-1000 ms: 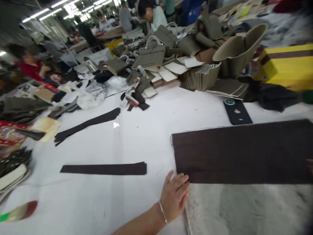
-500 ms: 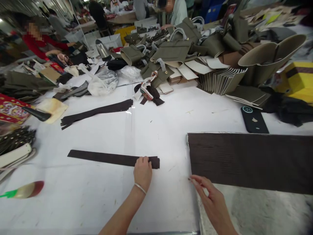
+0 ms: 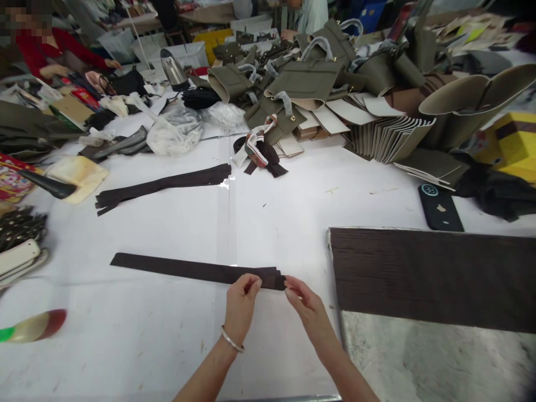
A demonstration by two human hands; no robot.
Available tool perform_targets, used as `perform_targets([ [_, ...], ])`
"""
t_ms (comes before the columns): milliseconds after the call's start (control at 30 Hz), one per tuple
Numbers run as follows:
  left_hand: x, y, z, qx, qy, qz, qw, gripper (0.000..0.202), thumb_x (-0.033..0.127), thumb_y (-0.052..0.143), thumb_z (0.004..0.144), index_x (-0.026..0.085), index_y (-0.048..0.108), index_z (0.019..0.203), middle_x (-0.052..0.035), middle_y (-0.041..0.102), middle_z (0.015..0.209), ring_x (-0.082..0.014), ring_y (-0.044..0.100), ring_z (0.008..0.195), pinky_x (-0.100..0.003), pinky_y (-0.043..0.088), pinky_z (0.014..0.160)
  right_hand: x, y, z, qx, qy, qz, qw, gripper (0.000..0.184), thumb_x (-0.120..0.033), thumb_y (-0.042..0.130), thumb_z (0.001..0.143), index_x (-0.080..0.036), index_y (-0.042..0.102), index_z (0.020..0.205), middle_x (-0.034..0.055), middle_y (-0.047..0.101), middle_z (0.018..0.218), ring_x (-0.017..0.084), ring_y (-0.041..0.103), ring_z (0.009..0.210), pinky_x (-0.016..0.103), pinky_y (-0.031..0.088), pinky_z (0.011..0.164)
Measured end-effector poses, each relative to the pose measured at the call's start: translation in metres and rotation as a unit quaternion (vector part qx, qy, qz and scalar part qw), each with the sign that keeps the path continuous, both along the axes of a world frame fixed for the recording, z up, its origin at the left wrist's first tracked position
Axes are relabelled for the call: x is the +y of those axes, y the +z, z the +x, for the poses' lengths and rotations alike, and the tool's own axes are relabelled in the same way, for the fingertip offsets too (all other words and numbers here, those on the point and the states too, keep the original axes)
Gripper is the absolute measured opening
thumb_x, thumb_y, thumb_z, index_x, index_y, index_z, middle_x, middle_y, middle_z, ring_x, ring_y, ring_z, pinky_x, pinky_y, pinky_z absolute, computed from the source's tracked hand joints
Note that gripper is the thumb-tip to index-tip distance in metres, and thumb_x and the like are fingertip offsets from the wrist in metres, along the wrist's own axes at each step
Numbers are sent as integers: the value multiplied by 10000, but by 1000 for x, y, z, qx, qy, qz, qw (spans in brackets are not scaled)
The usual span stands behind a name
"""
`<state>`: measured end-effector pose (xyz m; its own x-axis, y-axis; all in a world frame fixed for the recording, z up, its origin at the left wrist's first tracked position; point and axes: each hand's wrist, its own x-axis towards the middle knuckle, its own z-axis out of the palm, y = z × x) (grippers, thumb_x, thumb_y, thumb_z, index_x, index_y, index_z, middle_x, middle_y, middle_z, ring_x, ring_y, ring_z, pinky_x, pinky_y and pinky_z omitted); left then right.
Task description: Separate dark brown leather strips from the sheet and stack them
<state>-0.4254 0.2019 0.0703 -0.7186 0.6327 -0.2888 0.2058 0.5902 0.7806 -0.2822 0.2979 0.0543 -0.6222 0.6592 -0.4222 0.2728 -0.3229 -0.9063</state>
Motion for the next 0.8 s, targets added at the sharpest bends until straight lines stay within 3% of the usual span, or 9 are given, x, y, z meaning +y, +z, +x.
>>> perform_targets([
  [67, -1, 6, 7, -37, -2, 11, 999, 250, 373, 474, 847, 187, 588, 725, 16, 581, 648, -142, 518, 638, -259, 405, 590, -6, 0, -12, 22, 0, -26, 999, 520, -527, 635, 770, -183, 582, 1157, 83, 621, 1087, 233, 558, 1011, 339, 459, 856],
  [167, -3, 12, 20, -88, -16, 12, 996, 225, 348, 491, 833, 185, 590, 713, 2, 600, 664, -155, 532, 647, -282, 424, 605, -13, 2, -19, 19, -7, -7, 1000, 359, -504, 637, 779, -172, 612, 914, 32, 617, 823, 188, 562, 794, 288, 461, 701],
  [267, -7, 20, 28, -54, -22, 43, 997, 191, 251, 517, 803, 194, 609, 960, -56, 653, 962, -206, 580, 905, -366, 463, 825, -16, 11, -10, -6, 13, 64, 998, 298, -473, 551, 862, -182, 582, 805, 15, 592, 753, 167, 538, 724, 266, 432, 651],
  [333, -8, 30, 27, -35, -78, 84, 993, 482, 144, 547, 746, 240, 506, 1216, -73, 562, 1255, -225, 483, 1180, -421, 369, 1033, -17, 22, 5, -12, 59, 117, 991, 250, -436, 506, 901, -205, 602, 909, 30, 626, 875, 182, 567, 829, 271, 441, 733],
  [400, -6, 40, 24, -100, -194, 97, 971, 668, 87, 584, 701, 298, 427, 1315, -51, 504, 1350, -214, 435, 1253, -407, 321, 1088, -17, 34, 22, -3, 115, 147, 982, 227, -403, 468, 926, -231, 600, 993, 38, 631, 991, 189, 576, 935, 271, 436, 818],
  [467, -1, 46, 22, -185, -295, 65, 935, 632, 119, 646, 696, 314, 488, 1276, -37, 587, 1245, -210, 516, 1153, -376, 373, 1034, -17, 43, 40, 8, 149, 154, 977, 217, -390, 446, 935, -241, 591, 997, 32, 632, 991, 177, 588, 923, 254, 437, 816],
  [533, 5, 46, 21, -238, -343, 23, 908, 502, 215, 699, 703, 294, 581, 1184, -20, 664, 1042, -198, 582, 975, -342, 426, 924, -18, 47, 57, -3, 150, 156, 976, 216, -402, 440, 935, -241, 585, 937, 10, 630, 878, 149, 596, 789, 228, 437, 725],
  [700, 3, 21, 23, -356, -362, -52, 860, 175, 314, 682, 705, 196, 689, 834, 38, 592, 657, -122, 512, 622, -231, 378, 592, -8, 43, 103, -96, 68, 142, 983, 279, -484, 442, 924, -246, 581, 881, -23, 597, 658, 133, 577, 619, 215, 421, 626],
  [800, -5, 10, 18, -355, -378, -125, 846, 69, 252, 642, 682, 187, 637, 706, 48, 540, 575, -124, 489, 560, -232, 359, 541, 11, 33, 143, -149, 34, 143, 978, 300, -511, 456, 908, -241, 586, 898, -16, 607, 633, 148, 603, 639, 221, 449, 663],
])
